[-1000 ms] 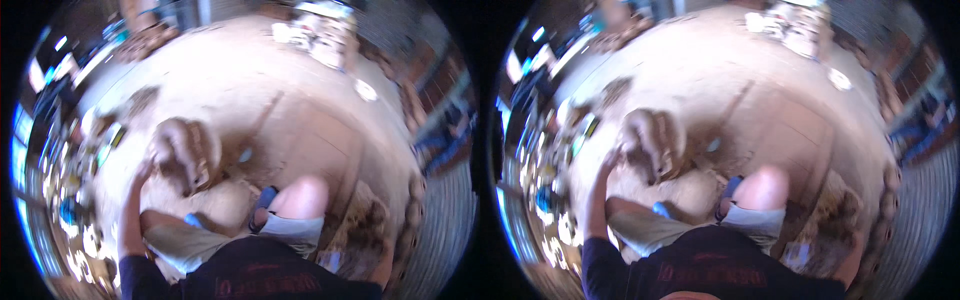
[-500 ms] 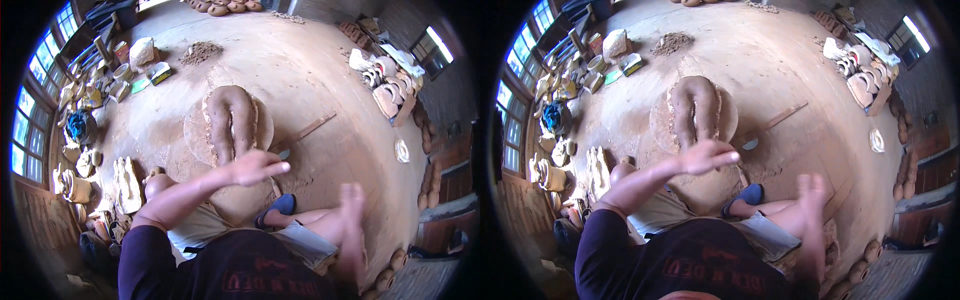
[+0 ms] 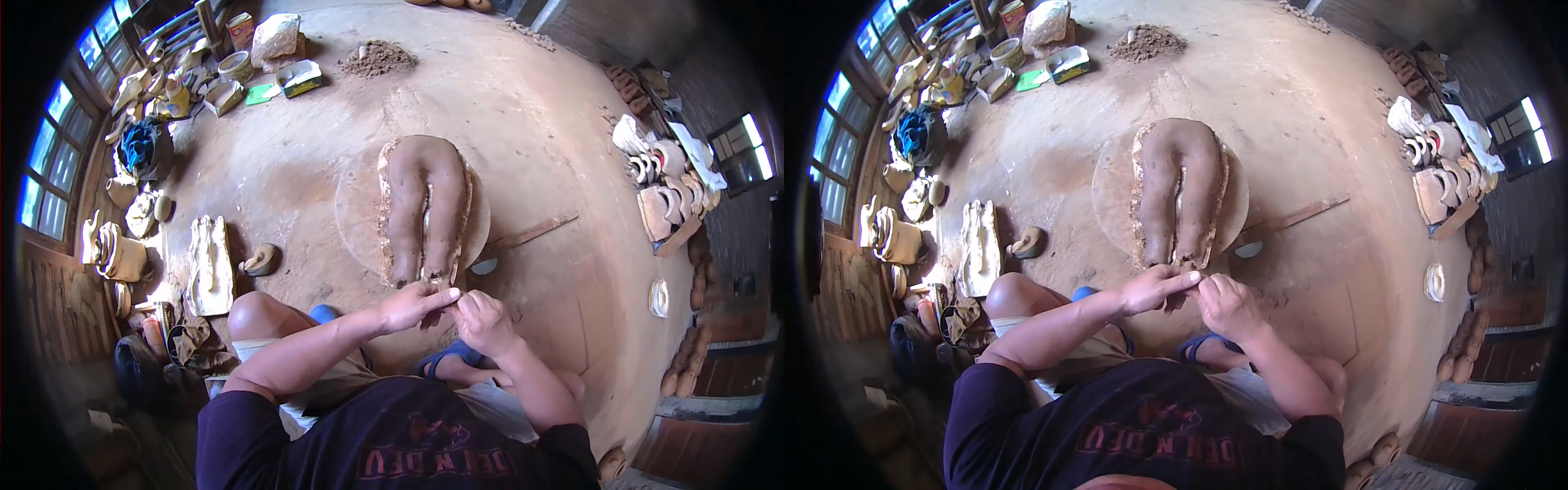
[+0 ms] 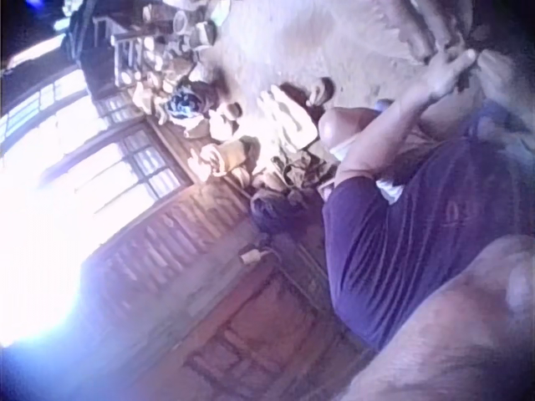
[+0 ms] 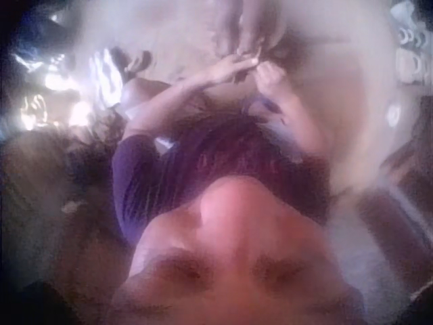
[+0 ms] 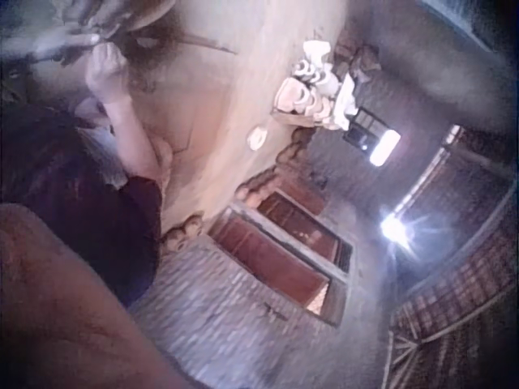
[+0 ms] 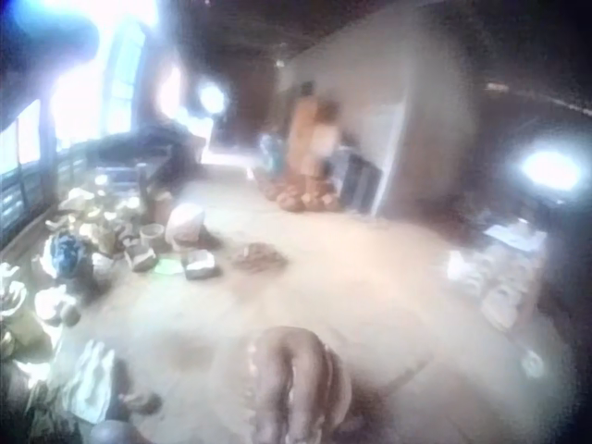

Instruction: The person forms a clay sculpture by hand and then cleans a plaster mold using a small scraper tool.

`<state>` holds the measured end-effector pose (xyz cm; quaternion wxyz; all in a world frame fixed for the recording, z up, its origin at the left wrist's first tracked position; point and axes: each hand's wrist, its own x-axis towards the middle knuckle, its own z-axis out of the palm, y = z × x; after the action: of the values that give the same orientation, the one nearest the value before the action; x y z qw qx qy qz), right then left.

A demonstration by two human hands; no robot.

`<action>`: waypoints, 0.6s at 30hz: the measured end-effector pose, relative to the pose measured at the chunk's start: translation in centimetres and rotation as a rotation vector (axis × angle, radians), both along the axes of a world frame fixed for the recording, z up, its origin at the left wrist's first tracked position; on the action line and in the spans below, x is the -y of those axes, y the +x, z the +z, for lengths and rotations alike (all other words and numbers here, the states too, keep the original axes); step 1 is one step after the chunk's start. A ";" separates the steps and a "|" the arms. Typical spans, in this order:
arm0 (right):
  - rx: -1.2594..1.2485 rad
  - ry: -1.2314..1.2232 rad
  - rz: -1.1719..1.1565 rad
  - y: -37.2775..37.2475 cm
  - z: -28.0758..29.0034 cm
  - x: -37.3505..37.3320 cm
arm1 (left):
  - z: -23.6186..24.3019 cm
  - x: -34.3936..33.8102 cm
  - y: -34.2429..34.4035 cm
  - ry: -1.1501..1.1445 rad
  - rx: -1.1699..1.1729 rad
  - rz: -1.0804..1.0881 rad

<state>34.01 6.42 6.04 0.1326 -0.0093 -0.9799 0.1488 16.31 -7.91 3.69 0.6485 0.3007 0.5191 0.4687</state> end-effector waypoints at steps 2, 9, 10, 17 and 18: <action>-0.040 -0.049 -0.013 -1.3 0.0 -0.5 | -1.0 -0.2 -0.6 0.035 0.038 0.023; 0.051 -0.517 -0.105 -3.7 1.6 -1.2 | 0.3 -0.2 -3.1 0.270 -0.297 0.146; 0.055 -0.520 -0.101 -4.0 1.7 -1.1 | 0.3 0.0 -3.3 0.256 -0.376 0.127; -0.131 -0.218 0.090 -6.5 2.5 -0.8 | -1.0 0.5 -3.2 0.164 0.179 0.266; -0.162 -0.077 0.179 -6.7 2.6 -1.0 | -1.4 0.7 -3.0 0.078 0.306 0.280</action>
<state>27.32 7.38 8.66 0.1972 0.0851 -0.9564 0.1979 13.30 -8.63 2.31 0.6361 0.1757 0.4329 0.6141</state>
